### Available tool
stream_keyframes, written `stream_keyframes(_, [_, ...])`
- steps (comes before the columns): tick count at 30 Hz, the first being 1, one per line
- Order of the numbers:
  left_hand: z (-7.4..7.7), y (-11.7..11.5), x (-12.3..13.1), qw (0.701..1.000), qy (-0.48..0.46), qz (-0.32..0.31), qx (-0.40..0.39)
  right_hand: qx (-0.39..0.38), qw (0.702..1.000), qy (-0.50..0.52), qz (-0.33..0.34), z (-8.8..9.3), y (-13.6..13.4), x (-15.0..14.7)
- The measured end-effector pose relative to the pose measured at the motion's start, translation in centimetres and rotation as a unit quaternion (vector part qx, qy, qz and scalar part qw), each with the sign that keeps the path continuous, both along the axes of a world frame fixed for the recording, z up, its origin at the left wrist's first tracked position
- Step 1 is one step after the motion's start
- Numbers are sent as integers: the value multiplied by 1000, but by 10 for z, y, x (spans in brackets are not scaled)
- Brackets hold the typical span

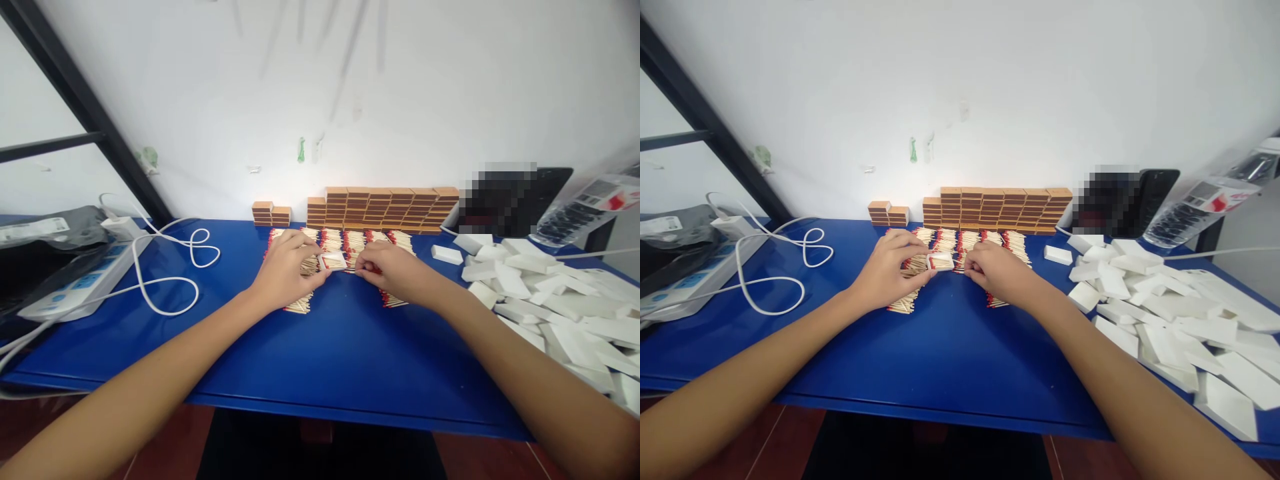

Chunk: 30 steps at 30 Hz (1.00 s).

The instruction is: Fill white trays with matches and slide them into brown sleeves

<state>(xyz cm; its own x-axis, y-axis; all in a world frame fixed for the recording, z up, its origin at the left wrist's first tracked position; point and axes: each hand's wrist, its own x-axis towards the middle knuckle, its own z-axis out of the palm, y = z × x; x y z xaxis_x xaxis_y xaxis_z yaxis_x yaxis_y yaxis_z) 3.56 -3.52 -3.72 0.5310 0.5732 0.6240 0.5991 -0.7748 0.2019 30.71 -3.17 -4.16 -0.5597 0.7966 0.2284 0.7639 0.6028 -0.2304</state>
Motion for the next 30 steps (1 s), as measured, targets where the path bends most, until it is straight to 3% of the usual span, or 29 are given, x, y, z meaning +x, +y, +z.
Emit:
stream_keyframes(13, [2, 0, 0, 1000, 14, 15, -15, 30, 999, 45, -5, 24, -9, 8])
stream_keyframes(23, [4, -8, 6, 998, 1, -59, -13, 48, 993, 98, 38, 12, -28, -25])
stream_keyframes(30, [4, -6, 5, 998, 5, -58, -14, 77, 993, 90, 10, 23, -23, -11])
